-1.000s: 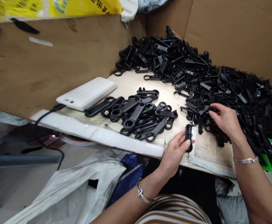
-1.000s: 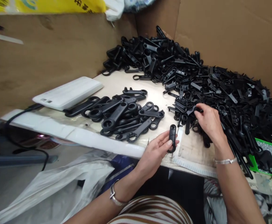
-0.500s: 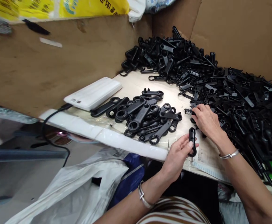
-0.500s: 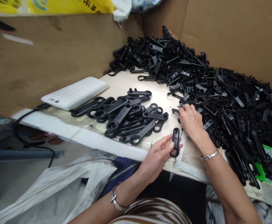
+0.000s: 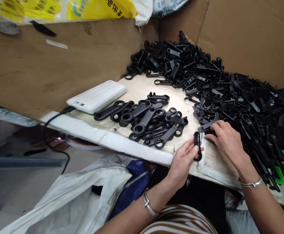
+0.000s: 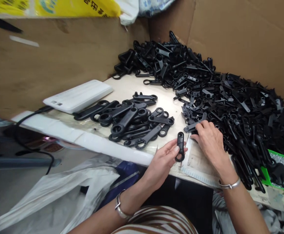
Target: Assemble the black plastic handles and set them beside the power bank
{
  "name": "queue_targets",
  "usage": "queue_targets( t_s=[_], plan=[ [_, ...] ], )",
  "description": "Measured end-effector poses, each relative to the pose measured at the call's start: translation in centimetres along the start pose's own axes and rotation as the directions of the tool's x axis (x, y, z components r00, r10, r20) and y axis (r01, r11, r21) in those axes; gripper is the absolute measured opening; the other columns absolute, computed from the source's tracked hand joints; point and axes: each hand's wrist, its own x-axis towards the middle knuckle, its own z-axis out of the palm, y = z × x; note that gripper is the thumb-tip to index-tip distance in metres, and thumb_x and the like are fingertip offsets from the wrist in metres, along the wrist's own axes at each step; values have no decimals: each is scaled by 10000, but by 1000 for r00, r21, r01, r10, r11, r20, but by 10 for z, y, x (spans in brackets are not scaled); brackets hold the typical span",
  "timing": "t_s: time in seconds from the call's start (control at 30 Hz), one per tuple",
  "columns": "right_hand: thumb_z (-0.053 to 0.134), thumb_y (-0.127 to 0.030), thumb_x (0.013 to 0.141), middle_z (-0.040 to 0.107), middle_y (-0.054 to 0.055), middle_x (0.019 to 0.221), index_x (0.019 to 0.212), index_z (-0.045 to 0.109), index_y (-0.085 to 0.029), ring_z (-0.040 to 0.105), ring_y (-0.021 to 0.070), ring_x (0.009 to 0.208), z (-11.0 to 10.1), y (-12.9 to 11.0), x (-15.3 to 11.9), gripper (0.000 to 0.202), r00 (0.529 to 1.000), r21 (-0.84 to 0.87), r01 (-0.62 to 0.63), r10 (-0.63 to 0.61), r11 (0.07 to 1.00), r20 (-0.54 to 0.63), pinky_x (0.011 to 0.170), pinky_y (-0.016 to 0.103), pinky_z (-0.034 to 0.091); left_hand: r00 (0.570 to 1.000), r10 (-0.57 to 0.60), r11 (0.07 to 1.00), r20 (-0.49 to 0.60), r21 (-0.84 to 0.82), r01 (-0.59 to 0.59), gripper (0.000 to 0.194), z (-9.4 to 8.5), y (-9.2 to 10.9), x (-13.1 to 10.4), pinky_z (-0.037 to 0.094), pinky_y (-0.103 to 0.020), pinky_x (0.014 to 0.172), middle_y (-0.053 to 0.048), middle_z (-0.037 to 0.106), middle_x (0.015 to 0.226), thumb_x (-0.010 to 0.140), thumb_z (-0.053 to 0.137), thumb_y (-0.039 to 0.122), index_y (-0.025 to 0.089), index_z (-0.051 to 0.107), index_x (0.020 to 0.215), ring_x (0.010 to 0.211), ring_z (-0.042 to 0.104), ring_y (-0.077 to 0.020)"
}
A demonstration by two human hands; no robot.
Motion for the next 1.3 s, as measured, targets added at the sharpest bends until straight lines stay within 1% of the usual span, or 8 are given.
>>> queue_targets(
  t_s=[0.17,0.37,0.47,0.63,0.7,0.83,0.97,1.3],
  plan=[
    [616,-247,896,647,35,916,867,583,-211,566,216,842,5,-3,1,57,1000,38,22,-21,999,-22,558,310,395,1000,-4,1000,-14,1,4,516,0,0,0,409,-250,715,-89,673,961,736,773,380,136,631,1168,915,600,-186],
    [545,-190,917,659,35,957,1039,603,-213,613,201,880,12,17,-13,137,984,435,-18,94,900,-154,728,316,485,1000,-19,1000,-14,-22,18,498,0,2,-1,416,-247,726,-90,667,993,727,787,367,144,646,1149,954,611,-194],
    [500,-199,933,669,49,945,970,649,-203,633,198,883,13,28,-24,154,962,590,15,150,807,-230,816,335,496,1000,-26,999,3,-21,26,467,0,3,0,412,-244,724,-95,665,990,748,770,358,132,650,1139,963,606,-191],
    [555,-259,903,683,38,943,915,686,-222,649,186,839,12,45,-45,136,966,760,-61,231,646,-118,767,317,516,999,-29,999,26,-21,30,427,-1,5,1,409,-243,730,-95,683,936,783,740,349,120,652,1133,912,601,-168],
    [561,-282,901,689,40,949,923,693,-224,654,187,841,13,50,-52,147,986,786,-80,164,613,-27,758,314,524,999,-29,999,16,-31,29,423,-1,4,0,415,-246,738,-94,686,939,778,746,347,124,658,1126,911,606,-169],
    [493,-243,934,700,47,993,951,693,-223,649,210,920,16,50,-58,202,994,679,-65,-8,731,104,844,359,512,1000,-30,999,-5,-32,30,407,-1,4,-1,422,-242,722,-89,687,940,774,751,339,135,670,1116,898,613,-167],
    [482,-227,949,697,47,1040,1010,684,-224,639,232,959,13,39,-56,210,996,516,-91,74,852,53,878,389,499,1000,-26,999,-14,-31,26,385,-1,4,-1,430,-237,721,-90,685,960,771,754,312,140,678,1106,925,622,-179],
    [584,-241,907,684,62,1017,1121,645,-215,651,240,916,11,-6,-41,224,997,305,-68,59,950,41,622,302,491,1000,-4,1000,11,-26,4,401,-2,2,0,422,-230,720,-83,689,951,775,743,302,135,667,1131,836,606,-140]
  ],
)
